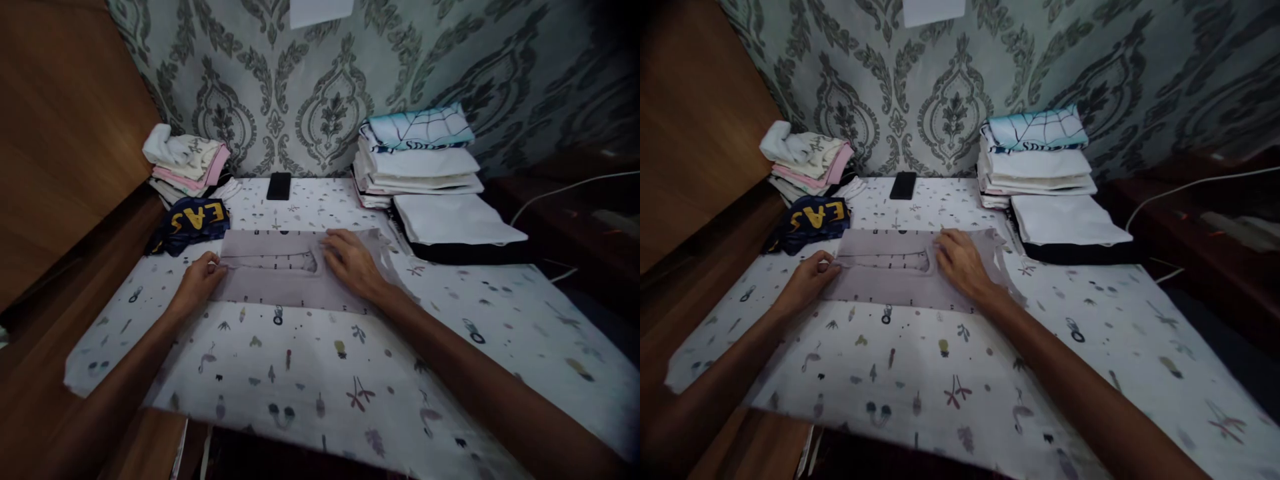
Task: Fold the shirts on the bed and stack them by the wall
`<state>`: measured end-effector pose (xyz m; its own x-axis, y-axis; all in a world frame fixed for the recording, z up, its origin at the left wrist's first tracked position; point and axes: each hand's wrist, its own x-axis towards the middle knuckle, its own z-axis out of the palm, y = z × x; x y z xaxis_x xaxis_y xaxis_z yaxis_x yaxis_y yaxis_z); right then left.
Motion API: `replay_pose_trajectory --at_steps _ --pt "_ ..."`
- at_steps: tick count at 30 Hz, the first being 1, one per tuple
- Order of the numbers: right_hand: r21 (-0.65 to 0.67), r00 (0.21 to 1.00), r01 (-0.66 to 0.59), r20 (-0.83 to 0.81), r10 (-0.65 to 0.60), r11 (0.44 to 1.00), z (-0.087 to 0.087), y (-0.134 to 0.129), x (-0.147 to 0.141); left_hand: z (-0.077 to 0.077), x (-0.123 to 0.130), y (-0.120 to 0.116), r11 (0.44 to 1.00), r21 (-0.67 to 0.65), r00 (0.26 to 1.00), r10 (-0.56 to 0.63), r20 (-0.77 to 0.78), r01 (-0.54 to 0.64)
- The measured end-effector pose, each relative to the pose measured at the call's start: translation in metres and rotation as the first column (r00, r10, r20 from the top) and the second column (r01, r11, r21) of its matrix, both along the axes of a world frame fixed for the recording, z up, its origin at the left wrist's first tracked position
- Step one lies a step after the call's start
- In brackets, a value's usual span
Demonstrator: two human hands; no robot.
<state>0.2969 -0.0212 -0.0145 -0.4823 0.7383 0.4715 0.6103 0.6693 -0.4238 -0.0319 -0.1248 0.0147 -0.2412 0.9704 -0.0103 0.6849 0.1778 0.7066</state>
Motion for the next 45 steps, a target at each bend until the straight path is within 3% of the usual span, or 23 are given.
replay_pose_trajectory --at_steps 3,6,8,10,12,14,17,19,24,29,34,37,40,43,45 --pt "0.033 0.977 -0.208 0.061 0.206 0.977 0.008 -0.027 -0.017 0.001 0.004 0.001 1.000 0.006 0.986 -0.004 -0.164 0.005" --pt "0.052 0.915 -0.375 0.179 0.361 0.926 0.007 -0.046 -0.031 0.004 0.007 -0.001 0.999 -0.034 0.918 -0.014 -0.396 0.000" --pt "0.039 0.898 -0.388 0.241 0.368 0.921 0.003 -0.052 -0.036 0.007 0.010 -0.003 0.997 -0.067 0.836 -0.004 -0.548 -0.040" --pt "0.009 0.899 -0.357 0.275 0.341 0.934 -0.003 -0.054 -0.038 0.009 0.014 -0.006 0.998 -0.015 0.756 0.034 -0.654 -0.058" --pt "-0.017 0.898 -0.336 0.295 0.326 0.942 -0.007 -0.054 -0.038 0.007 0.022 -0.010 0.995 0.090 0.723 0.027 -0.690 0.048" --pt "-0.027 0.892 -0.333 0.315 0.324 0.943 -0.011 -0.053 -0.038 0.000 0.032 -0.012 0.951 0.136 0.730 -0.116 -0.673 0.277" --pt "-0.019 0.882 -0.334 0.347 0.320 0.942 -0.015 -0.052 -0.040 -0.016 0.045 -0.012 0.821 0.062 0.666 -0.413 -0.621 0.568" --pt "-0.010 0.876 -0.338 0.364 0.318 0.941 -0.016 -0.053 -0.040 -0.025 0.046 -0.012 0.784 -0.025 0.615 -0.506 -0.605 0.620" --pt "0.008 0.871 -0.336 0.383 0.308 0.942 -0.016 -0.052 -0.038 -0.033 0.024 -0.014 0.848 -0.160 0.619 -0.485 -0.617 0.505" --pt "-0.010 0.880 -0.325 0.362 0.306 0.946 -0.015 -0.051 -0.038 -0.039 0.007 -0.025 0.915 -0.146 0.653 -0.374 -0.659 0.377" --pt "-0.063 0.890 -0.342 0.299 0.345 0.937 -0.001 -0.059 -0.032 -0.043 -0.001 -0.027 0.919 -0.082 0.684 -0.345 -0.643 0.386" --pt "-0.077 0.937 -0.221 0.260 0.234 0.972 0.014 -0.056 -0.023 -0.039 0.001 -0.007 0.930 -0.019 0.714 -0.295 -0.635 0.368" --pt "-0.103 0.955 0.034 0.297 -0.002 0.994 0.023 -0.040 -0.009 -0.036 0.015 0.023 0.912 0.043 0.696 -0.280 -0.661 0.407" --pt "-0.140 0.901 0.273 0.385 -0.202 0.952 0.021 -0.019 0.008 -0.041 0.031 0.046 0.897 0.045 0.650 -0.285 -0.704 0.441" --pt "-0.167 0.867 0.341 0.436 -0.241 0.925 0.014 -0.009 0.018 -0.047 0.036 0.052 0.900 0.013 0.621 -0.289 -0.729 0.435"
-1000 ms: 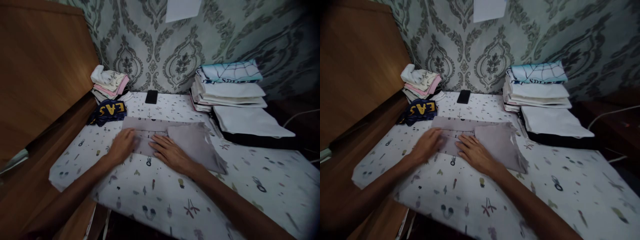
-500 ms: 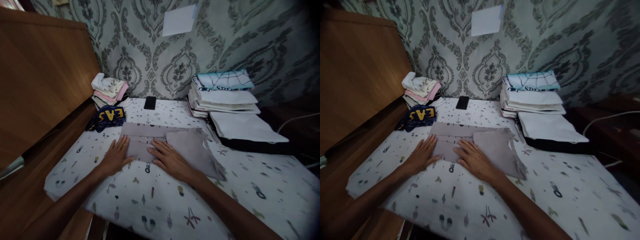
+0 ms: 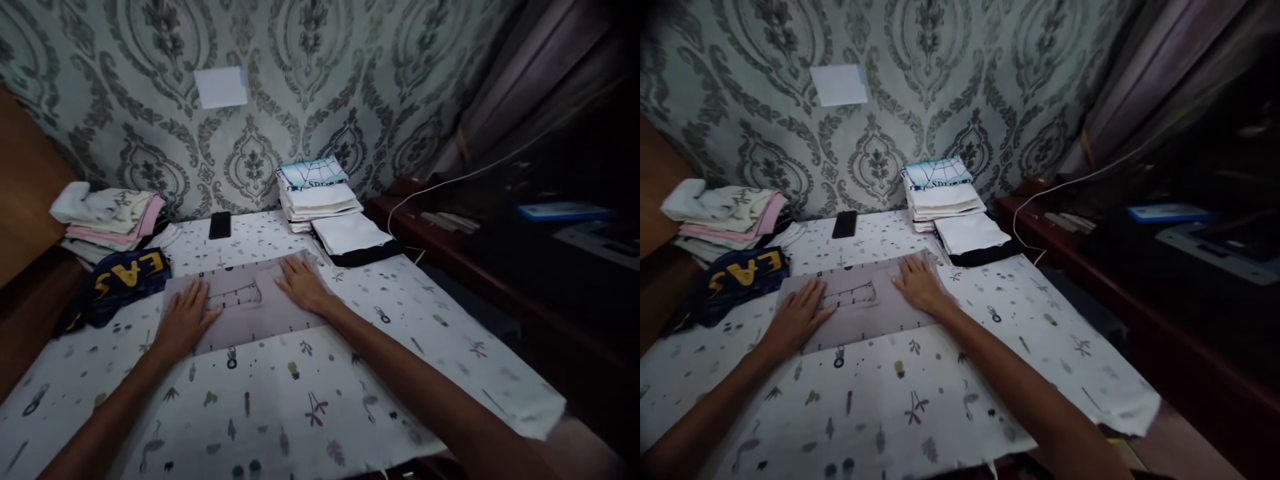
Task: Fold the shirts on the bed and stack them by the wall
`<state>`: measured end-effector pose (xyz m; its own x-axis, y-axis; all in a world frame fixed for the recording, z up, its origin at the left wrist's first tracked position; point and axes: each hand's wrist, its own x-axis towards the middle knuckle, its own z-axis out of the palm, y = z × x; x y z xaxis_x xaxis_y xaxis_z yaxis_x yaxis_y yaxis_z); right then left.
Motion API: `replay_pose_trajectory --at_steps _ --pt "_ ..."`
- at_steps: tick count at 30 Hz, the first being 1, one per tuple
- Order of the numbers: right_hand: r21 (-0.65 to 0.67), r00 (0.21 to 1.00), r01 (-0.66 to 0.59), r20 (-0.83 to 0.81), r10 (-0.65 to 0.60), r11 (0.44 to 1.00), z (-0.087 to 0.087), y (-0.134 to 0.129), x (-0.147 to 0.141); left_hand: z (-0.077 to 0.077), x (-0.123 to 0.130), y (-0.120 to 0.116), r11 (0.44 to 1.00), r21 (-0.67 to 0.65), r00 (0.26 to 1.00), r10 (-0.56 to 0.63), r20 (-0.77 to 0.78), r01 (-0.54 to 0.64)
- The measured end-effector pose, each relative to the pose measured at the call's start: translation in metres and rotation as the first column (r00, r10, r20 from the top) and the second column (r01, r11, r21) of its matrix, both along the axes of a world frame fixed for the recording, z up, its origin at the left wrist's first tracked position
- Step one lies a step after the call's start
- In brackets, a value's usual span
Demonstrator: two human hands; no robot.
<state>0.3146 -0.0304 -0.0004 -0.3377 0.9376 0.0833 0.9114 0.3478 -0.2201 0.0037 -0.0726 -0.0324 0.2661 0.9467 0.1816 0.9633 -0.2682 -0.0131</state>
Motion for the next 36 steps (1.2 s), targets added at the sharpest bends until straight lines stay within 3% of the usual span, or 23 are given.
replay_pose_trajectory --at_steps 6,16,22,27,30,32,34,36 --pt "-0.039 0.999 0.014 0.042 -0.012 0.999 -0.013 0.006 0.007 -0.003 0.000 -0.002 0.998 -0.030 0.997 0.057 -0.059 -0.059" --pt "-0.091 0.966 0.250 0.092 -0.241 0.964 -0.009 0.028 0.022 0.002 0.003 -0.003 0.993 -0.081 0.996 0.081 -0.042 -0.084" --pt "-0.102 0.967 0.249 0.081 -0.241 0.963 -0.017 0.033 0.026 0.010 0.003 -0.006 0.990 -0.125 0.998 0.069 0.003 -0.068" --pt "-0.014 0.977 0.214 0.009 -0.214 0.977 -0.012 0.030 0.031 0.015 -0.021 -0.012 0.984 -0.137 0.991 0.118 0.057 -0.109" --pt "0.159 0.988 0.134 -0.096 -0.120 0.978 -0.001 0.008 0.012 0.021 -0.043 -0.014 0.979 -0.116 0.973 0.181 0.143 -0.165" --pt "0.224 0.988 0.022 -0.155 0.013 0.974 0.010 -0.018 -0.020 0.030 -0.056 -0.010 0.971 -0.100 0.950 0.234 0.207 -0.217" --pt "0.166 0.958 -0.200 -0.172 0.228 0.966 0.020 -0.049 -0.063 0.041 -0.065 0.000 0.949 -0.122 0.917 0.314 0.245 -0.292" --pt "0.096 0.896 -0.413 -0.135 0.423 0.906 0.029 -0.077 -0.110 0.051 -0.071 0.014 0.914 -0.170 0.880 0.402 0.251 -0.369"
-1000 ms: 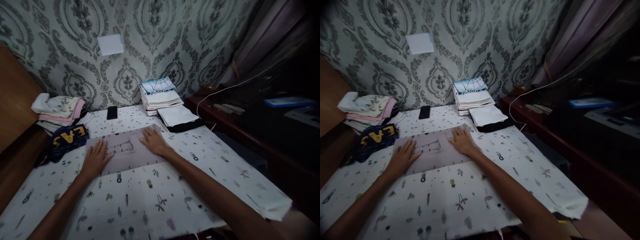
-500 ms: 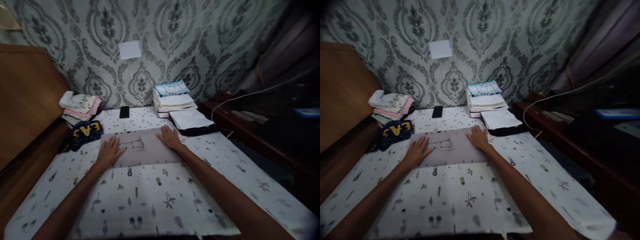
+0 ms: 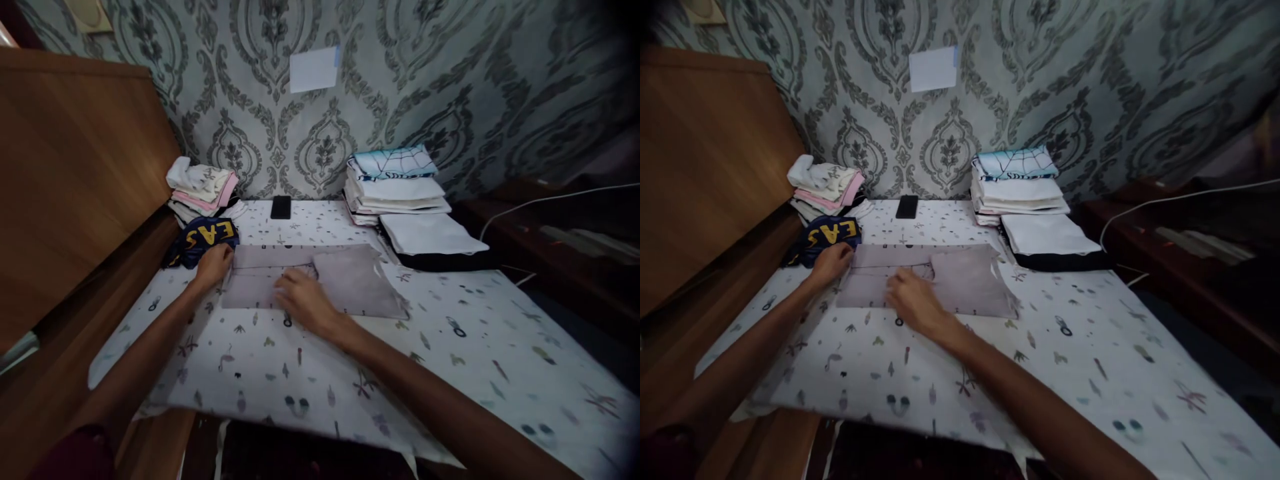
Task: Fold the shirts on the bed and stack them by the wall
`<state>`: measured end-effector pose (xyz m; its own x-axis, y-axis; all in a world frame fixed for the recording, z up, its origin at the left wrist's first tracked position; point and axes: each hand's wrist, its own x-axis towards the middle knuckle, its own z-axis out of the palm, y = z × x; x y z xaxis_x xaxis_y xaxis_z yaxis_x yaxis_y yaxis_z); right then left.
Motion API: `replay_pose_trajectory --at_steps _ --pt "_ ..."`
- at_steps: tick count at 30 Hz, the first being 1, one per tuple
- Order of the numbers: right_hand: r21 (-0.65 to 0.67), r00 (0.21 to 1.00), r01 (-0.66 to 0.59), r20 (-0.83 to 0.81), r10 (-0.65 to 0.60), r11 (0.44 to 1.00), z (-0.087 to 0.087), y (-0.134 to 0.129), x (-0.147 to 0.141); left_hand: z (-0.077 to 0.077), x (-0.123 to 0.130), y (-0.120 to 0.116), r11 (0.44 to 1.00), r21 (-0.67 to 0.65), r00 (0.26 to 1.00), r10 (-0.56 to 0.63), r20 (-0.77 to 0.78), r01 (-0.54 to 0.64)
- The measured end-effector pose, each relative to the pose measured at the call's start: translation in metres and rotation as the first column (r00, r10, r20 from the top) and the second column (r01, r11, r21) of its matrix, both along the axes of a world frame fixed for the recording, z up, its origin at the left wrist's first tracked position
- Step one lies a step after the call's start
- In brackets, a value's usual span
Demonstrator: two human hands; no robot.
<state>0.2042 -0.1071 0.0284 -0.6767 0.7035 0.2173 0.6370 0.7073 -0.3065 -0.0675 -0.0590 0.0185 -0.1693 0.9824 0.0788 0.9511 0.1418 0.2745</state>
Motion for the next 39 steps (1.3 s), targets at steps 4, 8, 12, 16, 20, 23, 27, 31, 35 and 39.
replay_pose_trajectory --at_steps 4,8,12,16,20,23,27,31,35,39 --pt "0.051 0.979 -0.182 0.100 0.176 0.982 0.004 -0.026 -0.071 0.007 -0.003 0.026 0.993 -0.079 0.995 0.094 0.023 -0.092" --pt "0.048 0.966 -0.193 0.183 0.181 0.980 0.002 -0.021 -0.099 0.003 -0.001 0.038 0.983 -0.127 0.988 0.143 0.054 -0.135" --pt "0.042 0.959 -0.188 0.225 0.174 0.981 0.002 -0.019 -0.110 0.000 -0.003 0.044 0.977 -0.170 0.980 0.154 0.125 -0.132" --pt "0.054 0.969 -0.155 0.201 0.142 0.986 0.002 -0.022 -0.114 0.001 -0.004 0.049 0.979 -0.165 0.962 0.152 0.225 -0.116" --pt "-0.061 0.993 -0.022 0.111 0.029 0.998 0.004 -0.020 -0.104 0.005 0.000 0.049 0.983 -0.140 0.932 0.157 0.326 -0.116" --pt "-0.201 0.991 0.133 0.017 -0.132 0.971 0.004 -0.017 -0.091 0.007 0.006 0.050 0.980 -0.146 0.905 0.181 0.385 -0.134" --pt "-0.308 0.957 0.232 -0.096 -0.273 0.923 -0.002 -0.017 -0.080 0.009 0.012 0.055 0.969 -0.158 0.873 0.238 0.425 -0.187" --pt "-0.368 0.934 0.225 -0.183 -0.307 0.902 -0.009 -0.018 -0.078 0.010 0.017 0.057 0.957 -0.171 0.845 0.286 0.452 -0.233" --pt "-0.424 0.896 0.220 -0.268 -0.354 0.878 -0.010 -0.017 -0.077 0.016 0.025 0.055 0.956 -0.148 0.831 0.292 0.473 -0.252" --pt "-0.597 0.724 0.122 -0.493 -0.482 0.793 -0.011 -0.015 -0.069 0.033 0.043 0.056 0.979 -0.084 0.831 0.204 0.517 -0.188"
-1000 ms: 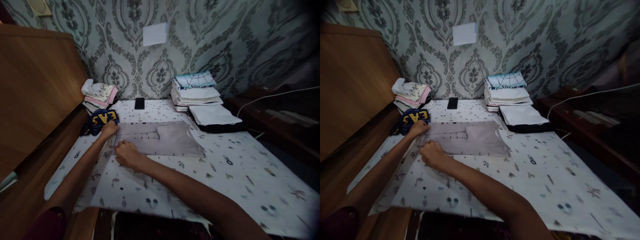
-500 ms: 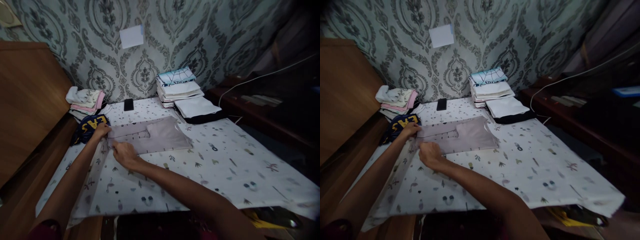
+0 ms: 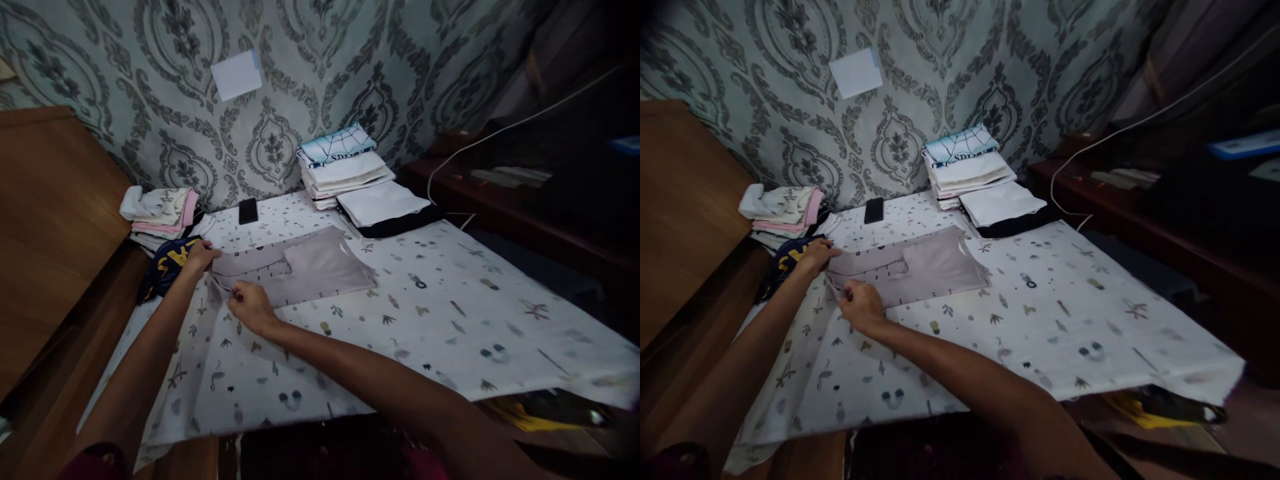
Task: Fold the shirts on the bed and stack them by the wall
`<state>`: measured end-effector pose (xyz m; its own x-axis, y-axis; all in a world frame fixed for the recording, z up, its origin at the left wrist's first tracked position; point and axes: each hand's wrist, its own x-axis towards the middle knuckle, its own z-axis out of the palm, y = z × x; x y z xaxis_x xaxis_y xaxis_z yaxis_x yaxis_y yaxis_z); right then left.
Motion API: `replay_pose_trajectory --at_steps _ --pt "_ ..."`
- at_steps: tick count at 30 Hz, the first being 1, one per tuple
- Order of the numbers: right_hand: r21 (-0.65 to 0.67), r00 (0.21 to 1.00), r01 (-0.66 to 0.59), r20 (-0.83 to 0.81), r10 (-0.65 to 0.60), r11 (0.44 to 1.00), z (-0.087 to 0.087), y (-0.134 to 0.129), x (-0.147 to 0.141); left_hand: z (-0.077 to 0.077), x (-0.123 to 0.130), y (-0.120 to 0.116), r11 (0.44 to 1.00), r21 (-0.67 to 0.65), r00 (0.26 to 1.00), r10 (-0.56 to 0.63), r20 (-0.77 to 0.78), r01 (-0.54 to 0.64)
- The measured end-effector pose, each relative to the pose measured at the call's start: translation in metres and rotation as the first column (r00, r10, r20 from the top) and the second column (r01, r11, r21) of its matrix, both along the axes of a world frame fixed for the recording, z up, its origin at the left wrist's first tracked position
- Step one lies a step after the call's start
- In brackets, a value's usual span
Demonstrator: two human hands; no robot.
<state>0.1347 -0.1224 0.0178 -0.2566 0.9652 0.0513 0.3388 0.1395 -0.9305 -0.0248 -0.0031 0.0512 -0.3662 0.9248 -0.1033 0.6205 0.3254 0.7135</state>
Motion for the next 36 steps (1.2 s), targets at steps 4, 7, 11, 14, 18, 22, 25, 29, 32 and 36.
replay_pose_trajectory --at_steps 4,7,11,14,18,22,25,29,32,36 --pt "-0.296 0.888 0.052 -0.424 -0.179 0.954 -0.006 -0.004 0.023 0.013 0.037 0.010 0.980 0.055 0.980 -0.196 0.040 0.193" --pt "-0.391 0.783 0.055 -0.554 -0.282 0.919 -0.010 -0.011 0.049 0.010 0.074 0.022 0.944 -0.001 0.942 -0.330 0.065 0.331" --pt "-0.542 0.709 0.053 -0.571 -0.413 0.839 -0.012 -0.016 0.076 -0.008 0.112 0.034 0.896 -0.121 0.904 -0.422 0.064 0.427" --pt "-0.624 0.682 0.020 -0.563 -0.467 0.781 -0.009 -0.016 0.087 -0.016 0.123 0.039 0.857 -0.193 0.878 -0.476 0.055 0.477" --pt "-0.692 0.668 -0.022 -0.548 -0.504 0.722 0.000 -0.014 0.094 -0.013 0.120 0.047 0.805 -0.263 0.842 -0.537 0.060 0.532" --pt "-0.725 0.705 -0.020 -0.498 -0.504 0.689 0.009 -0.012 0.100 -0.007 0.109 0.054 0.734 -0.307 0.781 -0.622 0.054 0.606" --pt "-0.722 0.739 0.015 -0.458 -0.494 0.692 0.013 -0.009 0.104 -0.007 0.103 0.060 0.676 -0.309 0.711 -0.703 0.002 0.669" --pt "-0.715 0.786 0.034 -0.412 -0.461 0.698 0.013 -0.006 0.108 -0.008 0.100 0.071 0.592 -0.275 0.588 -0.802 -0.106 0.758" --pt "-0.714 0.796 0.042 -0.399 -0.456 0.698 0.012 -0.005 0.109 -0.010 0.100 0.080 0.552 -0.237 0.516 -0.833 -0.199 0.800" --pt "-0.700 0.806 0.034 -0.403 -0.434 0.714 0.014 -0.005 0.109 -0.017 0.100 0.086 0.525 -0.186 0.470 -0.840 -0.271 0.831"
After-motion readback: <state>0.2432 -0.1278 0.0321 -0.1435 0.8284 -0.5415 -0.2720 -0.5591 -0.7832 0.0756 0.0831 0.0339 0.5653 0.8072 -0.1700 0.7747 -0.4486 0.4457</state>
